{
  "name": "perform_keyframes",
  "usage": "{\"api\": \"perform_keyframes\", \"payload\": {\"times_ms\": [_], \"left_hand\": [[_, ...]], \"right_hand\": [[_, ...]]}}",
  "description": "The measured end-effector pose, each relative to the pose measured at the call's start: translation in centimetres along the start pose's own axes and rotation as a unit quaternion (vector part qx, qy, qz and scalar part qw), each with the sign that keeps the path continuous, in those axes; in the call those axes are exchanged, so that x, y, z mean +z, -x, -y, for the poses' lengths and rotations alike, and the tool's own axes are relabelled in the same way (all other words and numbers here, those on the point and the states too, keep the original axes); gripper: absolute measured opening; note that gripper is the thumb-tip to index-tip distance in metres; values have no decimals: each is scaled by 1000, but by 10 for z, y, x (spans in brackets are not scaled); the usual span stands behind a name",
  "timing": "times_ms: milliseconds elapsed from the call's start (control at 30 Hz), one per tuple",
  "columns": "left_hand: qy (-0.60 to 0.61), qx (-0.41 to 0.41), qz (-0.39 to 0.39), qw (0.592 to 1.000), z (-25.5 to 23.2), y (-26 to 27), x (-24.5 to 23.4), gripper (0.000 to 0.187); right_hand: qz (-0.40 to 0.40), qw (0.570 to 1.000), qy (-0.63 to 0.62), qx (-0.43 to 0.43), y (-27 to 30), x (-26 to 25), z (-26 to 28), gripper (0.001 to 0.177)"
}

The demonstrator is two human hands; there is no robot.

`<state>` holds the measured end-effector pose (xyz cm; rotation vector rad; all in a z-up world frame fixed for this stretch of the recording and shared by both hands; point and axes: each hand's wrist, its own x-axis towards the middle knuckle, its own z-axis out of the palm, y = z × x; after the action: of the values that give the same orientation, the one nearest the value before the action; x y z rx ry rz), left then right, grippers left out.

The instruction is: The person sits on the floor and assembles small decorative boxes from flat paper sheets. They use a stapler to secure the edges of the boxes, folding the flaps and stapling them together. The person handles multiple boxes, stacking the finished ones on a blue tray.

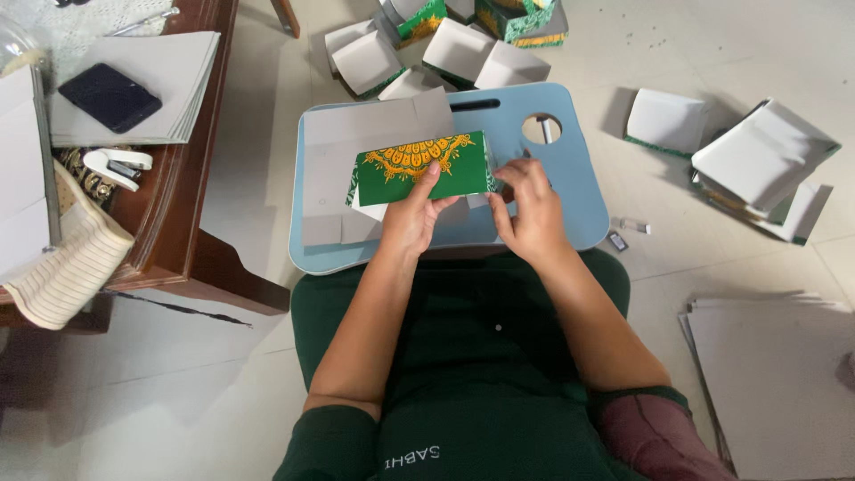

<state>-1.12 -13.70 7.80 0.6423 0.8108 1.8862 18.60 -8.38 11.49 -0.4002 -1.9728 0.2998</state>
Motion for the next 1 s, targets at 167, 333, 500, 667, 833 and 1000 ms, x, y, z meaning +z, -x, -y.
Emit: {"api": "perform_keyframes", "payload": {"times_ms": [167,333,500,667,833,1000], "left_hand": [[-11,2,14,1000,-2,3,-5,36],[72,-27,50,996,7,4,-14,37],[62,-6,26,998,20,14,-8,36],[26,10,-15,999,17,15,-1,34],[18,2,-20,1000,17,17,0,35],[-3,-17,-17,1000,16,16,-3,36]], "right_hand": [[-6,992,93,-88,4,2,5,48],[-1,989,129,-78,9,6,2,50],[-15,993,96,-64,14,8,-7,46],[-60,992,-106,27,12,13,-12,26],[-70,997,-36,-10,16,11,-8,20],[-79,997,-14,-10,17,16,-5,20]]}}
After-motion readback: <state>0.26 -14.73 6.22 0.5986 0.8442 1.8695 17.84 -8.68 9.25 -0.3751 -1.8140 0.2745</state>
